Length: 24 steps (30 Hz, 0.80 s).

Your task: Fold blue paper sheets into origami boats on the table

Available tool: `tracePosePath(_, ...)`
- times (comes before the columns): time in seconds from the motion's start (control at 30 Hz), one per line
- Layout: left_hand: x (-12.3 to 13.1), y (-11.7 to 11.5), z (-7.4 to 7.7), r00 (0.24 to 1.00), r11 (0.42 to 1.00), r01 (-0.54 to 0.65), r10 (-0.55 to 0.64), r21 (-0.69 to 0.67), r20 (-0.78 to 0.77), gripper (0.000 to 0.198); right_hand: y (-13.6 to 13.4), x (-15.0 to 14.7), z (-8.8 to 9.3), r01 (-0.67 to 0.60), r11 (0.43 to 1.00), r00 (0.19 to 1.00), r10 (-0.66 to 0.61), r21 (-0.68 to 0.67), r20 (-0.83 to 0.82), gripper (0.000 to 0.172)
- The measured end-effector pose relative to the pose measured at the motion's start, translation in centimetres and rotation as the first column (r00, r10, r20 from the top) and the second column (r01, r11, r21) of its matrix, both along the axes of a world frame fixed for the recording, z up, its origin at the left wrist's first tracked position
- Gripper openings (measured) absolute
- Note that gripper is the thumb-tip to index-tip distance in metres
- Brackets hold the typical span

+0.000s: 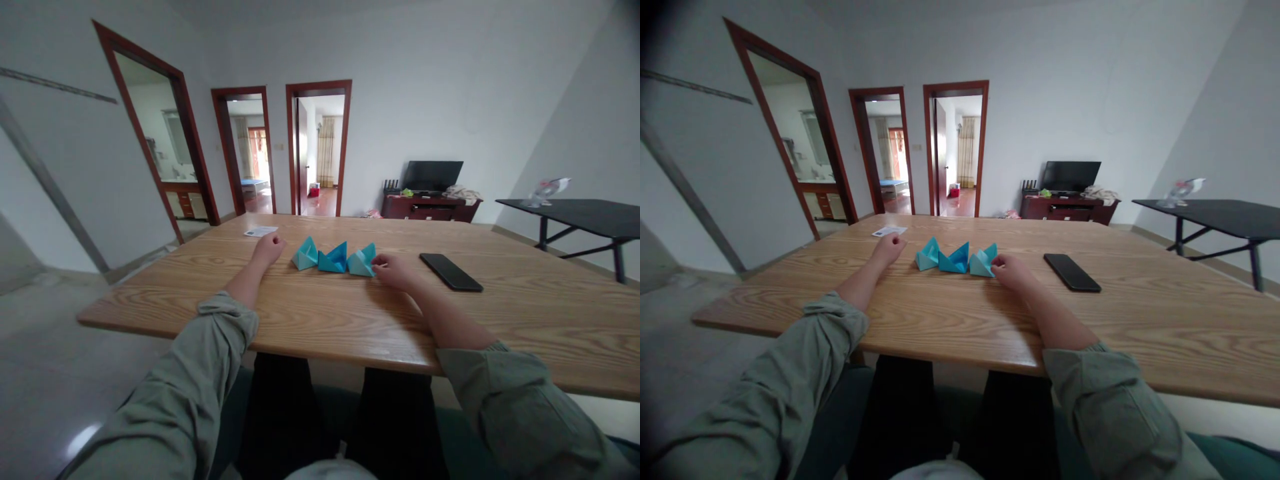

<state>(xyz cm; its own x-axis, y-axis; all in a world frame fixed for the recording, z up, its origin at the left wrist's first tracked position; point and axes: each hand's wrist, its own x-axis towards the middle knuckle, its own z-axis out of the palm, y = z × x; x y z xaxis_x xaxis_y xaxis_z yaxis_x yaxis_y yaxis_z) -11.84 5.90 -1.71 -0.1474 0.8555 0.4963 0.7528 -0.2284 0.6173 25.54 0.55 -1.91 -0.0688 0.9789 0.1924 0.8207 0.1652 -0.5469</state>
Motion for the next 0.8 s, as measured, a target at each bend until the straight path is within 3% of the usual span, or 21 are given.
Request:
tracePosePath(0.07, 0.8, 0.3, -0.1, 0.999, 0.998, 0.049, -0.048, 0.045, -0.021, 0.024, 0.1, 0.1, -0.1, 0.000, 1.000, 1.000, 0.000, 0.014, 0.014, 0.021)
tracePosePath(0.17, 1.2, 0.7, -0.9, 0.991, 0.993, 0.120, -0.120, -0.002, -0.066, 0.018, 0.2, 0.1, -0.2, -0.003, 1.000, 1.000, 0.003, 0.002, 0.031, 0.020)
tracePosePath(0.53, 0.8, 1.6, -2.3, 0.977, 0.978, 0.207, -0.208, -0.041, -0.049, 0.013, -0.3, -0.1, 0.1, -0.022, 1.000, 1.000, 0.022, -0.001, 0.021, 0.020)
tracePosePath(0.63, 1.0, 1.7, -2.4, 0.978, 0.978, 0.202, -0.205, -0.051, -0.042, 0.011, -0.4, -1.0, 1.0, -0.054, 0.991, 0.998, 0.050, 0.126, 0.040, 0.019)
tracePosePath(0.8, 1.5, 1.5, -2.2, 0.980, 0.975, 0.183, -0.191, -0.124, -0.059, 0.006, -0.7, -4.1, 2.7, -0.181, 0.909, 0.983, 0.158, 0.376, 0.092, 0.018)
